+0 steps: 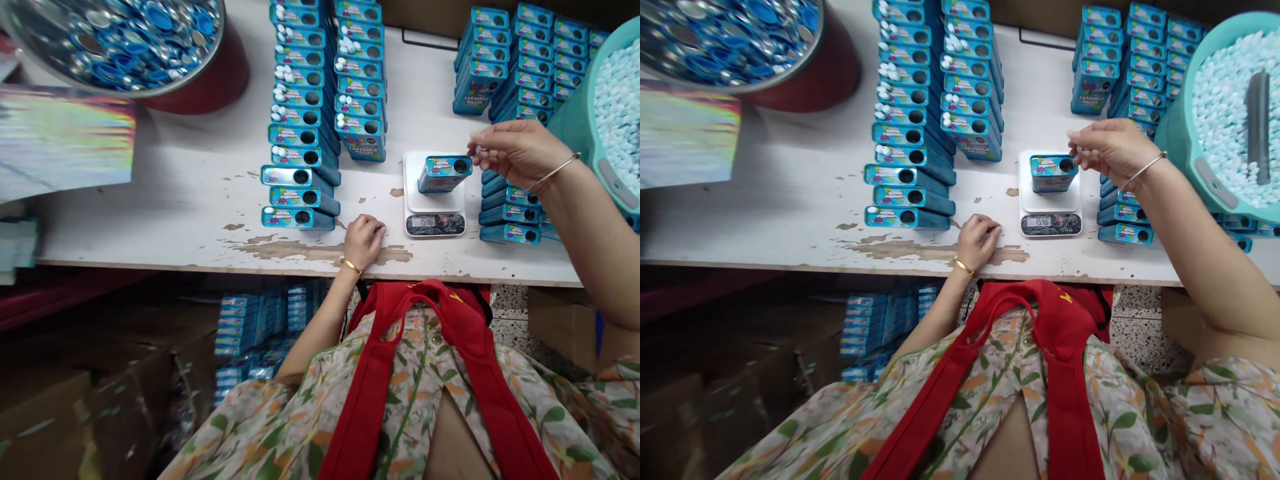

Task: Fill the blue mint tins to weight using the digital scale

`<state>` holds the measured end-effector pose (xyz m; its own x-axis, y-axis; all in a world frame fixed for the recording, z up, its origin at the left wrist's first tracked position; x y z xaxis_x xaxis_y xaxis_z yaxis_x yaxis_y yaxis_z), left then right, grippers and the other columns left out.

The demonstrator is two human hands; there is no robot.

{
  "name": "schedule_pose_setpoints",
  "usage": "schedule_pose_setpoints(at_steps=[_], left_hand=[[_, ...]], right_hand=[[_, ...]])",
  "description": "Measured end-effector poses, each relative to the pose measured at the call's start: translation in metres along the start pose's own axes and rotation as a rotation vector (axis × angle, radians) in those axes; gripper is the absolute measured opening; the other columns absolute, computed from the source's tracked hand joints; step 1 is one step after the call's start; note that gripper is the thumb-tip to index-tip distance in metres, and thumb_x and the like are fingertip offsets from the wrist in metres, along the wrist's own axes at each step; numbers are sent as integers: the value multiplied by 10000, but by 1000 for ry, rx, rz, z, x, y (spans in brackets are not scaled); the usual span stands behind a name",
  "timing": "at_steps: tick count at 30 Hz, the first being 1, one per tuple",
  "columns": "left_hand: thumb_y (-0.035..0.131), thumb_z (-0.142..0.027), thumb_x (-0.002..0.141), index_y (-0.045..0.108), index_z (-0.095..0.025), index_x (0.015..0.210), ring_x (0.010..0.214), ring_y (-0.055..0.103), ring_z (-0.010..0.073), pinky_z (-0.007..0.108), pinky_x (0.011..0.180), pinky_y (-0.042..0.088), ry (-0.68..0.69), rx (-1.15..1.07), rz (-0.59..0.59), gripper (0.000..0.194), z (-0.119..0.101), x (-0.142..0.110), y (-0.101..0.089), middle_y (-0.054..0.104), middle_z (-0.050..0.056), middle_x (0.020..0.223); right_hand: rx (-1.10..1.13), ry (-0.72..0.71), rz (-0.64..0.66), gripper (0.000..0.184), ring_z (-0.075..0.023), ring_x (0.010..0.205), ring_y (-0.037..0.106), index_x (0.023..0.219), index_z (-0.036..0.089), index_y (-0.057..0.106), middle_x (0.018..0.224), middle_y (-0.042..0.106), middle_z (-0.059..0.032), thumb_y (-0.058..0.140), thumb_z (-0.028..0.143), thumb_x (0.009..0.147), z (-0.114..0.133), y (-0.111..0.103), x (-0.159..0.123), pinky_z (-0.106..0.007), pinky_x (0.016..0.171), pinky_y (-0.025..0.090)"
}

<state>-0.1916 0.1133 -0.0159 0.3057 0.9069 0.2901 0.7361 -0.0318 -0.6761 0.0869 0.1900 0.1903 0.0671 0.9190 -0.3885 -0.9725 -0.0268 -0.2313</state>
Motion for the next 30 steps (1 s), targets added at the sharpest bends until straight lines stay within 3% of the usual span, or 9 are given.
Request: schedule_pose_setpoints(at_steps=[3,8,12,14,17,20,24,27,30], left_hand=[[511,-313,941,656,-191,895,868,578,195,342,788,464,1,-10,-3,195,-1,1,-1,608,68,894],[508,-309,945,656,-182,885,858,581,188,335,774,471,17,-31,-24,204,1,1,-1,605,65,882],[524,-355,946,642,-179,907,808,576,164,321,756,491,18,-82,-44,215,-4,-1,-2,584,56,891],[564,-417,925,616,-178,989,814,572,161,319,755,508,29,-111,-103,252,-13,6,-5,576,67,956],[621,-555,859,520,-190,1225,1047,568,229,375,878,511,145,-83,-182,527,-38,39,-10,562,121,1144],[561,-724,812,393,-216,1407,1290,464,306,451,1060,402,335,-9,-92,801,-67,90,-13,504,155,1344],[432,-847,780,384,-220,1450,1341,423,356,491,1107,317,466,71,127,919,-86,144,-15,491,162,1399],[436,-852,774,401,-217,1444,1292,470,347,497,1091,333,460,83,186,924,-83,151,-17,524,158,1369],[476,-826,779,418,-221,1429,1257,503,324,475,1079,360,399,63,179,891,-77,140,-21,552,144,1337]], right_hand=[[-32,-89,-51,108,-119,643,605,773,124,667,683,631,-37,718,36,806,-5,-5,-1,-278,648,532],[-112,-240,-28,130,-123,578,543,787,164,665,640,601,-27,781,212,820,-12,-7,-1,-283,557,496],[7,-292,-24,250,-86,525,497,828,160,633,622,579,-7,800,346,810,-21,1,-29,-223,460,399],[93,-253,-1,325,-72,474,466,825,160,626,592,567,6,802,430,782,-37,10,-52,-206,414,342],[193,-31,150,401,-65,454,457,811,157,623,573,564,14,793,514,739,-84,26,-85,-193,409,314],[263,168,169,486,-57,424,427,763,156,589,545,553,23,810,574,652,-139,38,-104,-187,399,275],[330,291,70,541,-49,413,391,751,162,554,525,538,34,817,606,591,-186,37,-119,-179,402,245],[347,257,46,552,-55,423,384,798,162,573,531,517,43,810,619,599,-187,34,-125,-186,407,240],[305,74,-2,505,-68,454,397,818,165,599,580,511,34,789,604,655,-160,33,-116,-208,432,285]])
Point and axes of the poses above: each hand's wrist, its own x-axis towards the middle knuckle, its own y-axis out of the palm, z = x × y, the point moved 1 cm from there along x, towards the middle knuckle
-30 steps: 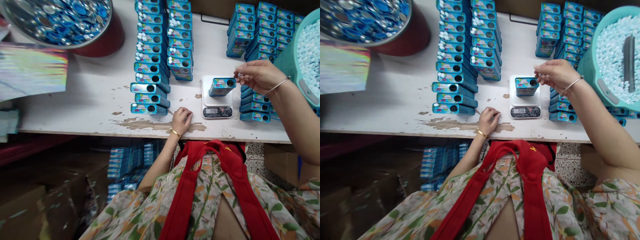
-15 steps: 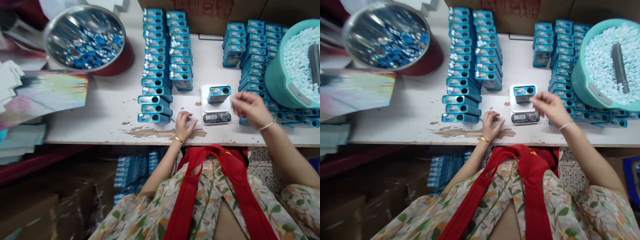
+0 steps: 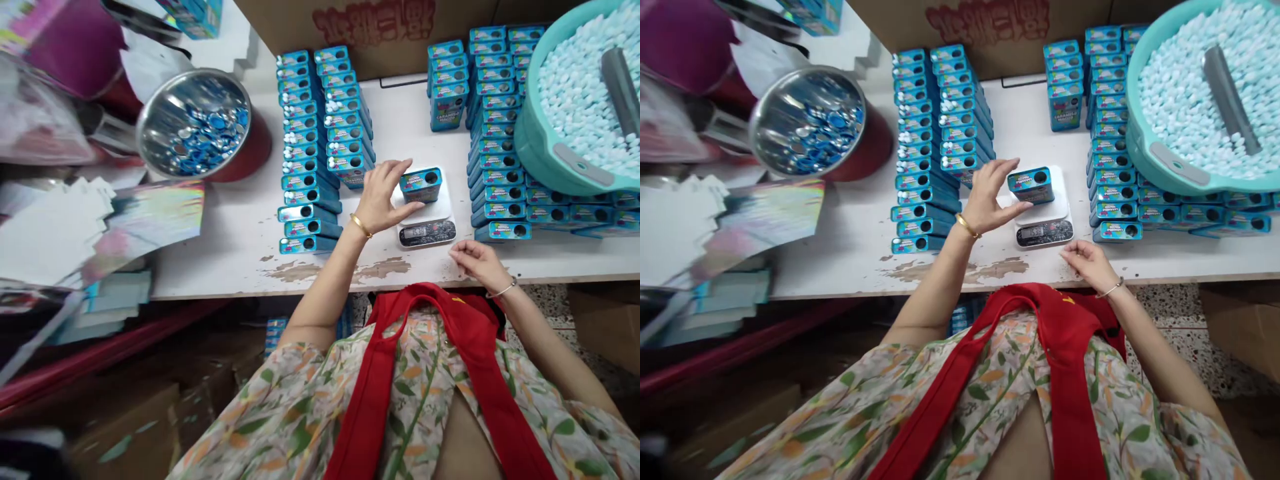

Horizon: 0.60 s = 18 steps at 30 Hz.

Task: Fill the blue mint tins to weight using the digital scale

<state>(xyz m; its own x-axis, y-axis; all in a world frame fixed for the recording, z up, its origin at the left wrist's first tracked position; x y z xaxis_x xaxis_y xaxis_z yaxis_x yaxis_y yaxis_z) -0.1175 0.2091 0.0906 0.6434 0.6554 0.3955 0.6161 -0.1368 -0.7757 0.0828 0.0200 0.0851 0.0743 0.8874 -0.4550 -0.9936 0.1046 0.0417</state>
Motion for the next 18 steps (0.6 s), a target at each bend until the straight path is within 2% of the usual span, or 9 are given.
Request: schedule_pose_setpoints(at_steps=[5,7,9,11,13,16,18], left_hand=[[537,-745,816,438,-233,1402,1213,534,299,461,1052,394,-86,0,-42,784,-1,-24,2,583,131,1297],[552,-701,839,443,-230,1395,1205,538,291,454,1041,404,-101,1,-66,737,-1,-30,1,587,131,1284],[570,-666,849,450,-220,1390,1214,535,288,450,1042,406,-114,-7,-85,711,0,-36,0,585,134,1282],[587,-640,852,453,-216,1388,1217,535,282,446,1046,412,-129,-28,-94,696,2,-43,0,582,133,1290],[600,-627,849,447,-212,1390,1198,546,268,436,1038,431,-149,-61,-97,699,4,-51,5,582,132,1288],[630,-646,817,435,-178,1396,1151,567,261,429,1010,465,-205,-111,-89,769,8,-66,23,589,150,1258],[616,-656,822,435,-155,1394,1139,577,262,432,993,483,-287,-150,-93,782,11,-76,40,591,168,1256]], right_hand=[[-215,-535,-133,274,-127,628,509,812,168,642,734,584,-21,700,436,821,71,19,49,-257,589,412],[-366,-649,-176,194,-147,672,526,831,156,662,704,567,-16,691,348,830,92,23,70,-275,655,427],[-496,-684,-210,164,-159,685,529,903,144,683,678,548,-7,682,291,830,101,25,80,-289,695,428],[-555,-695,-237,182,-167,700,537,965,150,688,694,557,-11,649,291,856,98,24,77,-292,709,427],[-549,-665,-211,201,-169,710,549,934,165,686,732,590,-28,600,343,896,82,21,62,-283,686,425],[-541,-512,-176,290,-169,660,547,862,159,672,721,608,-46,567,425,904,40,14,37,-283,625,413],[-588,-418,-242,342,-179,611,526,976,138,680,660,576,-39,575,447,877,10,8,26,-305,620,412]])
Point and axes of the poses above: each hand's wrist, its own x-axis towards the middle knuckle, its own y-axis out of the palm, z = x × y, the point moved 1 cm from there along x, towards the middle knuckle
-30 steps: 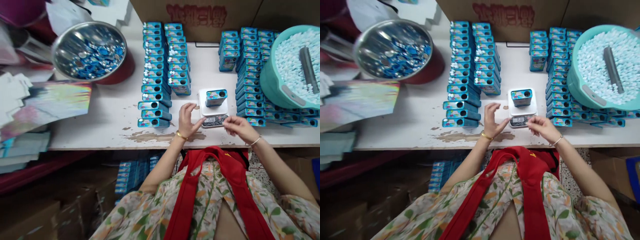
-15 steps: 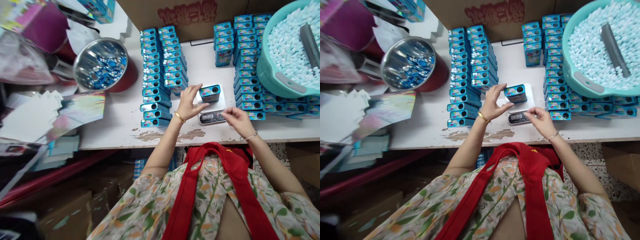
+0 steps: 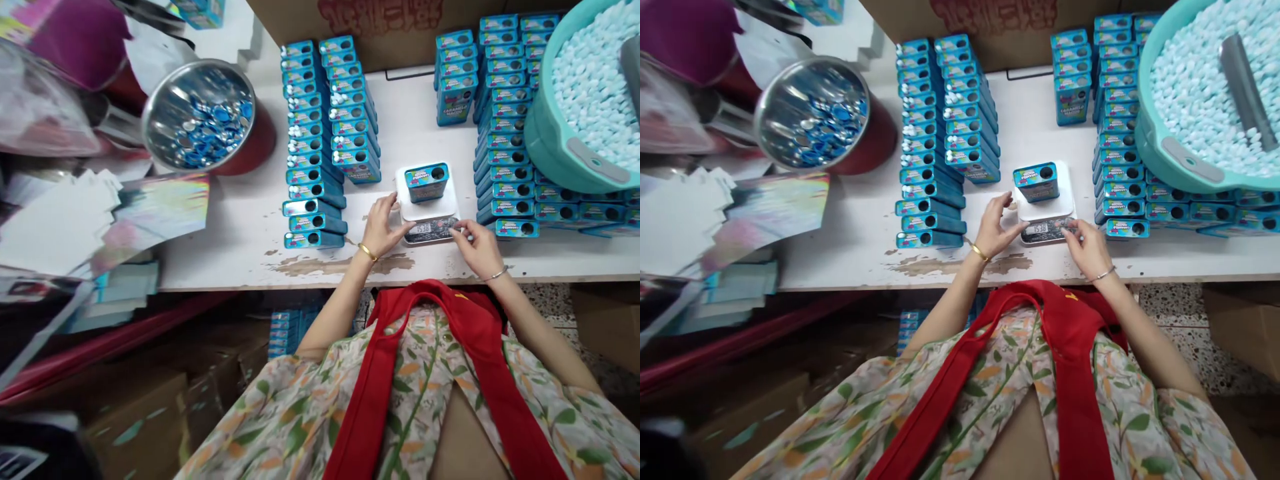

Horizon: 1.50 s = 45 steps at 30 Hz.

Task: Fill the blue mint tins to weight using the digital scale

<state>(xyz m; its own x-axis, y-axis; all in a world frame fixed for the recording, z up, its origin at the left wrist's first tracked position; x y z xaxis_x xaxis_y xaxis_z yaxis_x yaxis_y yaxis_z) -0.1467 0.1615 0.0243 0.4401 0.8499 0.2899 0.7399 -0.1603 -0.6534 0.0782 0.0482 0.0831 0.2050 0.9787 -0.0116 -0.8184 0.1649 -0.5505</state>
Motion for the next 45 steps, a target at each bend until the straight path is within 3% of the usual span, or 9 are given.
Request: schedule_pose_setpoints(at_steps=[4,7,10,14,17,22,28,36,45], left_hand=[[426,-621,944,447,-152,1390,1144,616,229,400,979,515,-197,-178,-54,647,16,-14,27,615,182,1281],[385,-632,953,431,-163,1413,1141,640,214,396,1006,518,-228,-284,-41,659,24,-15,35,611,178,1325],[408,-636,942,372,-174,1462,1086,665,211,394,960,549,-257,-317,-31,697,30,-18,35,593,177,1362],[432,-590,948,196,-235,1544,763,679,147,306,667,590,-333,-388,-4,732,34,-33,27,610,162,1350],[447,-583,944,233,-254,1533,696,653,126,277,581,567,-352,-416,39,708,32,-47,16,607,156,1352],[492,-611,918,395,-226,1441,917,670,180,322,762,582,-251,-213,4,656,15,-44,-15,616,158,1302],[655,-697,772,318,-298,1467,1300,515,290,445,1023,500,44,-88,-2,870,-22,7,-29,489,114,1421],[618,-651,829,561,-252,1214,1201,566,302,526,1020,495,170,-89,133,558,-21,48,-16,593,75,1180],[495,-761,837,463,-298,1324,1233,570,292,516,1035,495,136,-54,-48,673,-16,40,-51,571,80,1244]], right_hand=[[-64,129,31,667,-207,583,507,1312,59,556,588,518,-10,605,505,819,-34,14,-17,-333,616,405],[27,179,67,719,-186,574,485,1333,66,527,600,504,5,603,552,809,-42,24,-17,-308,587,391],[93,181,98,665,-157,563,441,1289,104,557,606,480,20,598,570,816,-38,32,-20,-279,549,365],[136,184,161,704,-150,572,443,1339,80,518,634,501,17,612,548,821,-33,35,-36,-266,523,359],[175,210,225,658,-134,559,444,1318,102,543,649,503,24,626,540,834,-36,32,-47,-261,528,360],[177,263,132,540,-109,545,400,1197,129,610,667,487,28,634,526,831,-51,24,-51,-256,539,339],[267,279,126,434,-122,560,415,948,166,645,628,498,11,642,574,802,-57,27,-47,-244,509,319],[434,418,116,531,-88,401,338,926,176,618,523,435,51,695,656,713,-54,30,-46,-245,384,243],[540,447,127,582,-61,359,356,943,156,608,539,476,58,746,658,681,-52,24,-43,-226,352,246]])
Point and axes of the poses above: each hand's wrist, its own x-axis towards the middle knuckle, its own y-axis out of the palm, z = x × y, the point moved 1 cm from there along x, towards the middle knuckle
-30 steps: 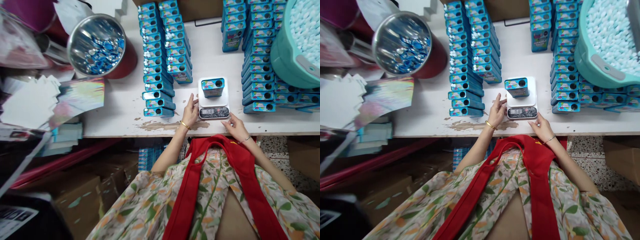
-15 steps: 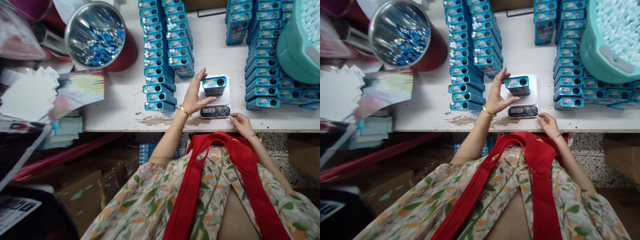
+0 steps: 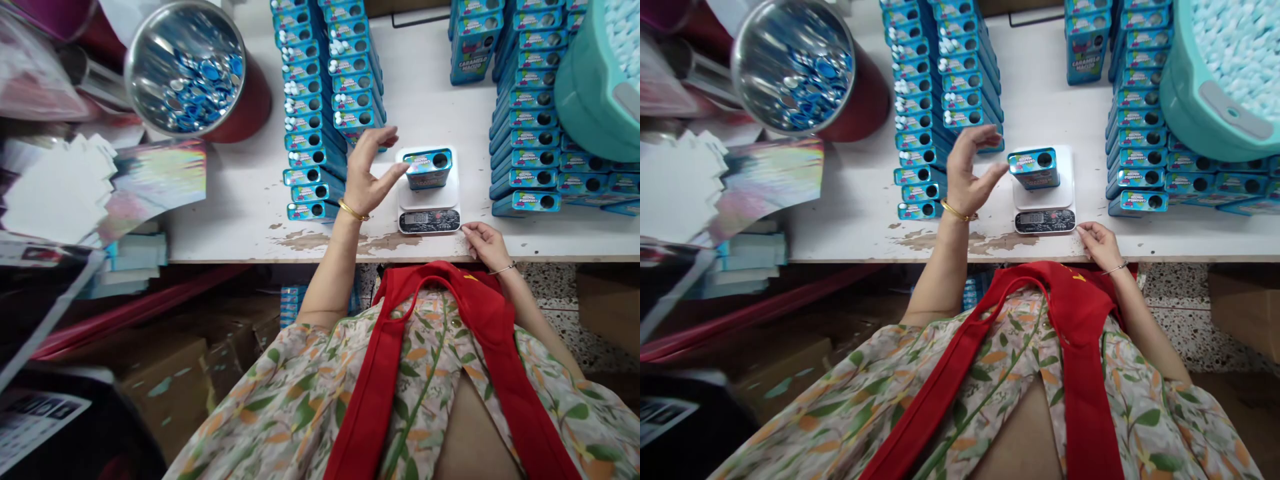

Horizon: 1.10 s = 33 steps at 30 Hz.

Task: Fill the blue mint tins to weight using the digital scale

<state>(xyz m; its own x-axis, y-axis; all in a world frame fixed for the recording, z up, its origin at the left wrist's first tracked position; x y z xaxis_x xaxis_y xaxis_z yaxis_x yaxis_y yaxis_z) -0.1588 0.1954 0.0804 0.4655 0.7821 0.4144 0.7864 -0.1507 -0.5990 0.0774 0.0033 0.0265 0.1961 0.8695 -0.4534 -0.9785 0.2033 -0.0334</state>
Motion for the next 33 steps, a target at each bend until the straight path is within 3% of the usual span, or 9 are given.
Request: schedule_pose_setpoints(at_steps=[6,13,18,22,24,27,33], left_hand=[[462,-672,915,520,-250,1237,1085,629,207,425,977,539,31,-18,-50,535,-2,-2,-13,619,63,1132],[418,-716,894,541,-290,1235,1111,624,258,471,967,528,2,3,-4,560,-2,-2,-7,634,96,1138],[394,-695,913,475,-293,1324,1143,604,259,457,985,497,12,62,83,581,-8,1,-3,613,104,1192],[505,-622,900,437,-252,1372,1117,590,270,439,965,479,133,174,279,603,-21,11,5,615,107,1176],[538,-511,911,492,-202,1319,1044,598,266,418,926,478,189,246,367,514,-26,23,12,634,106,1094],[558,-364,900,551,-154,1247,1001,591,262,393,903,468,206,345,348,405,-28,58,30,635,113,1070],[612,-280,846,564,-154,1250,1102,570,281,388,953,441,107,410,274,426,-9,163,100,611,133,1192]], right_hand=[[9,-2,1,597,-60,349,385,948,138,609,526,498,55,752,654,684,-2,-2,2,-206,340,258],[1,-16,17,587,-54,340,387,944,146,608,524,504,62,744,658,694,-4,-4,4,-189,334,270],[6,-24,27,560,-54,350,388,966,145,606,544,516,56,737,632,722,-6,-4,4,-192,347,280],[-23,-66,80,519,-60,403,411,1048,136,610,571,506,55,711,567,778,-6,-7,-3,-194,384,305],[-14,-48,141,517,-67,443,433,1105,132,603,604,509,48,692,541,801,-9,-9,-6,-193,407,328],[51,-26,203,534,-76,485,461,1146,135,579,663,529,33,657,551,821,-17,-10,-8,-199,437,373],[100,-32,124,519,-82,500,505,1108,151,559,741,549,13,607,593,840,-29,-4,-4,-197,415,364]])
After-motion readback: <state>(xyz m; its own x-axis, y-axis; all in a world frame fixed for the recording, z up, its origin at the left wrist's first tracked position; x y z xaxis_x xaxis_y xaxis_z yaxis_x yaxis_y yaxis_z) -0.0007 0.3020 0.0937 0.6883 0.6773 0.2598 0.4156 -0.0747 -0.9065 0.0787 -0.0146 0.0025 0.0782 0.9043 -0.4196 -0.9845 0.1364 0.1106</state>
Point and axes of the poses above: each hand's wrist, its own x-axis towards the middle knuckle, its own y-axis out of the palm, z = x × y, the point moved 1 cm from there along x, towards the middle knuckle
